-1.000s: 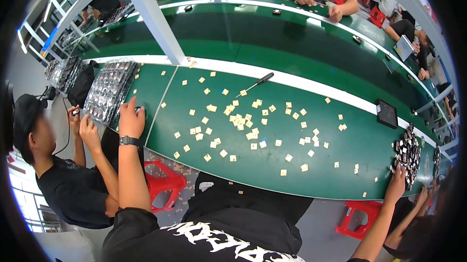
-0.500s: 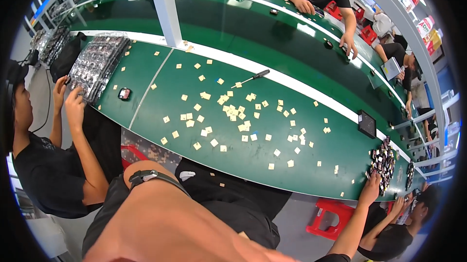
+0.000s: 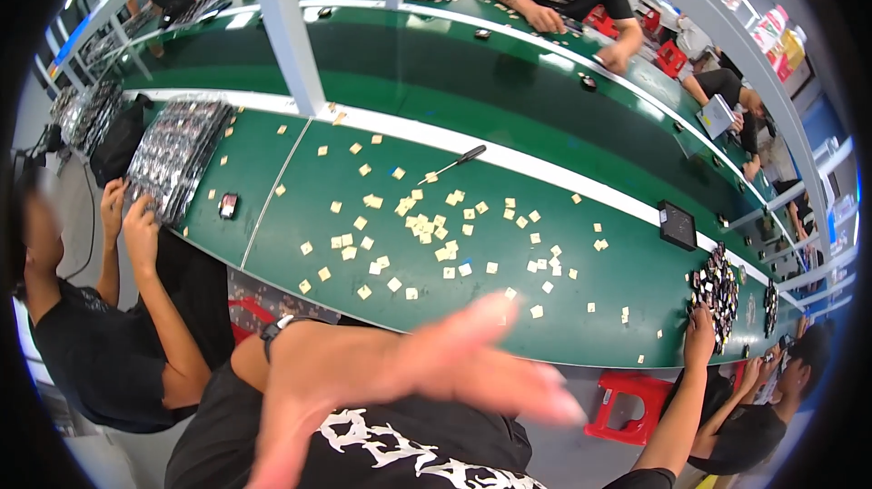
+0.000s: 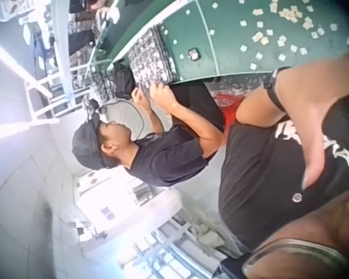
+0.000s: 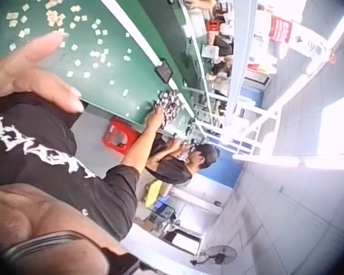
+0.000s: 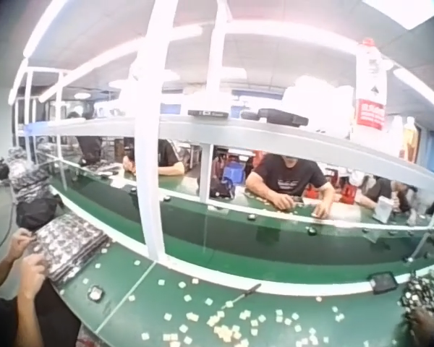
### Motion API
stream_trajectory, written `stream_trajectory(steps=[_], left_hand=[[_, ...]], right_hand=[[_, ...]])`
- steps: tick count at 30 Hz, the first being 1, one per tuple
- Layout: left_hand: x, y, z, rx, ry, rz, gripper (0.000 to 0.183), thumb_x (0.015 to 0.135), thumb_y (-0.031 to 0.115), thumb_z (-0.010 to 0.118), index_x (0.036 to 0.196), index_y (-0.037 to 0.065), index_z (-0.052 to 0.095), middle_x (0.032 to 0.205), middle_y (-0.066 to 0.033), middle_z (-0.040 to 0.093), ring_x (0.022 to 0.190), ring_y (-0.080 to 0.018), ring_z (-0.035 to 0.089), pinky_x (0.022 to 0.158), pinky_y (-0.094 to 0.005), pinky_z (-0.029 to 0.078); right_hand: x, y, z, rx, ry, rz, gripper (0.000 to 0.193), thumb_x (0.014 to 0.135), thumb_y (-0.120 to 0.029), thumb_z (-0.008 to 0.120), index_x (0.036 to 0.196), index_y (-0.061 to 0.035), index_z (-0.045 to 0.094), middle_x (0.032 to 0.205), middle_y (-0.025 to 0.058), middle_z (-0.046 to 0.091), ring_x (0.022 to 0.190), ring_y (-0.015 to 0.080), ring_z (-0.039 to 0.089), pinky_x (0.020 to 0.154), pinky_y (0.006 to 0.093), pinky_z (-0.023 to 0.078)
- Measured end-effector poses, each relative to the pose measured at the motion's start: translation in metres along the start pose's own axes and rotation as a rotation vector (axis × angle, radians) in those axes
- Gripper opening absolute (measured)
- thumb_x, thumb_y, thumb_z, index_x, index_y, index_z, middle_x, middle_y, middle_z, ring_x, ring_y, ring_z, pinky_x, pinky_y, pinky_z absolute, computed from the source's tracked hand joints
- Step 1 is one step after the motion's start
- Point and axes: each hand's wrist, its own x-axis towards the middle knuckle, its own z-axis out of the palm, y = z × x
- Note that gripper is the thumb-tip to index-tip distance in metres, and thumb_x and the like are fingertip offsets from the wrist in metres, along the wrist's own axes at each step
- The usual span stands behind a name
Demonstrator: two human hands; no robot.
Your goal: Assemble small electronic components by peeling and applying adhesive stickers to smartwatch casings.
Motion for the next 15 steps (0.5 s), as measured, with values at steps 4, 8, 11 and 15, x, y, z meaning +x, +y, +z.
stream_trajectory(steps=[4,8,11,15], left_hand=[[-0.041,-0.012,-0.007,0.44,0.144,-0.412,0.145,0.067,0.061,0.087,0.16,-0.001,-0.005,0.152,-0.0287,0.042,0.143,-0.0394,0.041,0.119,-0.0471,0.027],[-0.081,-0.036,0.004,0.737,0.234,-0.711,0.12,0.08,0.041,0.086,0.162,0.004,0.007,0.145,-0.0177,0.055,0.134,-0.0315,0.053,0.113,-0.0421,0.038],[-0.099,-0.049,0.001,0.811,0.289,-0.746,0.096,0.086,0.025,0.081,0.16,0.005,0.023,0.135,-0.017,0.062,0.123,-0.0287,0.062,0.106,-0.0398,0.046],[-0.095,-0.058,-0.008,0.668,0.411,-0.771,0.071,0.089,0.01,0.072,0.152,0.003,0.04,0.123,-0.0156,0.067,0.104,-0.0226,0.069,0.095,-0.0345,0.053]], right_hand=[[0.019,-0.019,-0.014,0.006,-0.013,-0.064,0.017,0.082,0.004,0.061,0.095,-0.0021,0.053,0.095,0.018,0.058,0.093,0.0423,0.06,0.078,0.0462,0.047],[0.019,-0.019,-0.019,-0.037,0.042,-0.032,0.011,0.085,-0.003,0.066,0.092,-0.0054,0.058,0.083,0.0197,0.064,0.083,0.0425,0.064,0.071,0.0494,0.048],[0.017,-0.025,-0.02,-0.039,0.091,0.065,0.009,0.087,-0.006,0.067,0.091,-0.0051,0.059,0.081,0.0205,0.065,0.081,0.0431,0.064,0.07,0.0497,0.048],[0.001,-0.022,-0.014,-0.083,0.28,0.006,0.006,0.088,-0.009,0.064,0.09,-0.0065,0.059,0.082,0.0186,0.064,0.079,0.0414,0.064,0.067,0.0493,0.049]])
